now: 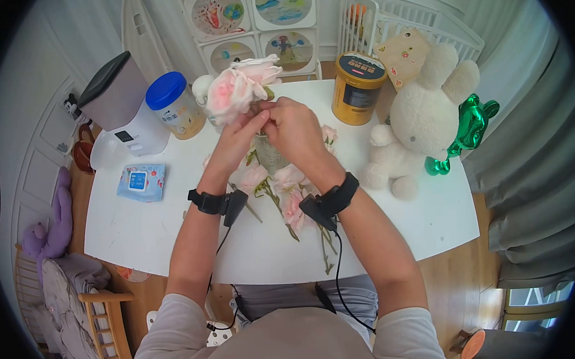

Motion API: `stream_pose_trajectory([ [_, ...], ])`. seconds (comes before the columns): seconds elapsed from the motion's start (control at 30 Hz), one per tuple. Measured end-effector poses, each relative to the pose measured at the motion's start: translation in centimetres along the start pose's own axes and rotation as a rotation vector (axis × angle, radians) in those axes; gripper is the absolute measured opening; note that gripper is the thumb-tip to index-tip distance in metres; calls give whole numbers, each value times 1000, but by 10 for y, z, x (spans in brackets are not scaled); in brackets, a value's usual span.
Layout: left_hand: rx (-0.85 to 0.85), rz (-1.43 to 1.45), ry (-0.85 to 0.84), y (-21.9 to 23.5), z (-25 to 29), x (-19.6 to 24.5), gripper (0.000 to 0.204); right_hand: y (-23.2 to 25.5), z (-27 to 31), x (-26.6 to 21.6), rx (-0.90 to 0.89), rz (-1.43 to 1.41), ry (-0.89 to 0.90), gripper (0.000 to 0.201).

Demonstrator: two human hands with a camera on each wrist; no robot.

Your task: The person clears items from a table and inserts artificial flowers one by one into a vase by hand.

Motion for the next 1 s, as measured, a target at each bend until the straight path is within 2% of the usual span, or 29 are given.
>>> stream_pose_trajectory([
  [0.03, 84, -27, -48, -4, 3, 2, 33, 1, 0, 0, -1, 6, -8, 16],
  [0.07, 196, -149, -245, 1, 3, -9, 29, 3, -1, -2, -42, -32, -36, 16],
  [0.13, 212, -156, -234, 10, -9, -25, 28, 10, 3, -7, -97, -68, -75, 15],
  [0.17, 236, -172, -228, 12, -9, -27, 27, 17, 7, -10, -44, -179, -128, 14],
  [0.2, 162, 31, -144, 12, -9, -34, 27, 23, 11, -14, 7, -290, -180, 13],
  [0.23, 172, 38, -134, 11, -6, -17, 27, 31, 17, -21, -9, -294, -184, 13],
  [0.3, -21, 88, -64, 9, -4, 9, 29, 39, 35, -38, -232, -130, -227, 14],
  [0.33, -9, 88, -56, 12, -2, 12, 29, 32, 47, -44, -243, -141, -227, 14],
  [0.4, -83, 19, -19, 16, -1, 17, 32, -3, 75, -55, -605, 22, -70, 10],
  [0.43, -87, 9, -18, 19, -1, 16, 32, -17, 85, -58, -596, 16, -72, 10],
  [0.5, -78, -13, -34, 24, -3, 9, 33, -44, 102, -57, -676, 197, -81, 8],
  [0.63, -23, -68, -131, 38, -3, 11, 32, -63, 108, -47, -615, 235, -71, 21],
  [0.7, -58, 17, -15, 39, -3, 19, 34, -58, 101, -51, -643, 111, -84, 7],
  [0.73, -64, 15, -23, 38, -4, 19, 34, -53, 97, -50, -636, 117, -83, 7],
  [0.8, 5, -45, -104, 40, -5, 16, 39, -32, 90, -48, -521, -275, -91, 7],
  [0.83, 8, -46, -106, 42, -6, 13, 39, -20, 86, -46, -522, -276, -87, 7],
  [0.9, 6, -105, -214, 42, -6, 9, 41, 7, 84, -33, -436, -616, -497, 4],
  [0.93, 9, -102, -212, 42, -5, 9, 41, 22, 79, -30, -337, -648, -499, 8],
  [1.0, -148, 238, -168, 37, -6, 9, 43, 52, 60, -28, -126, -742, -527, 19],
])
Point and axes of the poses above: each hand's wrist, its own z-axis away from the middle knuckle, its own y-axis out of the back of the hand, x = y × z, the point moved 3 cm from there along -z, towards the middle knuckle, and after that the axes turned 7 degrees about y, right-handed, at the moved point
